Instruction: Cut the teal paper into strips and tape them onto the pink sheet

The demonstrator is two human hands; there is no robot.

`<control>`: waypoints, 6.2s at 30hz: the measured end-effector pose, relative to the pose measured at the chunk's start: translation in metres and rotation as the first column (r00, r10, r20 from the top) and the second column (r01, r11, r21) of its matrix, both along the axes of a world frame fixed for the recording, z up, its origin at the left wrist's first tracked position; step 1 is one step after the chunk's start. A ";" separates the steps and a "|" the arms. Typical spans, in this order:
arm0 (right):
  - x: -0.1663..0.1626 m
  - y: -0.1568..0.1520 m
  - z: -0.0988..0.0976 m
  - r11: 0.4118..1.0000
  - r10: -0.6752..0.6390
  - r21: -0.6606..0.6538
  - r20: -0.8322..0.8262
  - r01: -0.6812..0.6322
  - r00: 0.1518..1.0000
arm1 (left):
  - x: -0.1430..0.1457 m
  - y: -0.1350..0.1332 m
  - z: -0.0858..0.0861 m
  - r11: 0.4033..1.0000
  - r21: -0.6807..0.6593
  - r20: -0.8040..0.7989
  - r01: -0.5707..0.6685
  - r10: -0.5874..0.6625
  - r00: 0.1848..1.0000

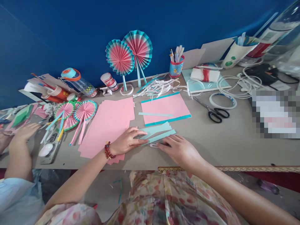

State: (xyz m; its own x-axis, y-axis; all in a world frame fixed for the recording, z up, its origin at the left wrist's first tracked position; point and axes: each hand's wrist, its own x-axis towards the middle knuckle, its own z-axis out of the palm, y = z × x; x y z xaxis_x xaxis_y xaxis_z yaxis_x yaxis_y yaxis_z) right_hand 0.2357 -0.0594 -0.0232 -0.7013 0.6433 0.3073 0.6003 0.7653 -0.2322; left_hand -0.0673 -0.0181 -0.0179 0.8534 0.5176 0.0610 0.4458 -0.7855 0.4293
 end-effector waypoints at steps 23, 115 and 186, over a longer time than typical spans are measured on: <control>-0.004 -0.004 -0.002 1.000 -0.021 0.017 0.014 0.021 1.000 | -0.002 0.000 0.001 1.000 0.001 -0.022 0.006 -0.006 1.000; 0.080 -0.012 -0.003 0.987 -0.096 -0.156 -0.330 0.046 0.939 | 0.027 -0.006 0.029 0.808 0.073 0.114 -0.584 0.575 0.810; 0.077 -0.023 0.010 0.992 -0.114 -0.068 -0.123 0.106 0.986 | 0.089 -0.054 0.012 0.880 0.262 0.074 -0.397 0.392 0.917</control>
State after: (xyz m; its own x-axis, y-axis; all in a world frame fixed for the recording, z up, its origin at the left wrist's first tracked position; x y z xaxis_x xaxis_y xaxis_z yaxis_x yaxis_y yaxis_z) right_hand 0.3127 -0.0825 -0.0133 -0.5831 0.7347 0.3468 0.6427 0.6782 -0.3563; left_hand 0.0215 -0.0723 -0.0059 0.5798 0.7731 0.2573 0.7368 -0.6323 0.2396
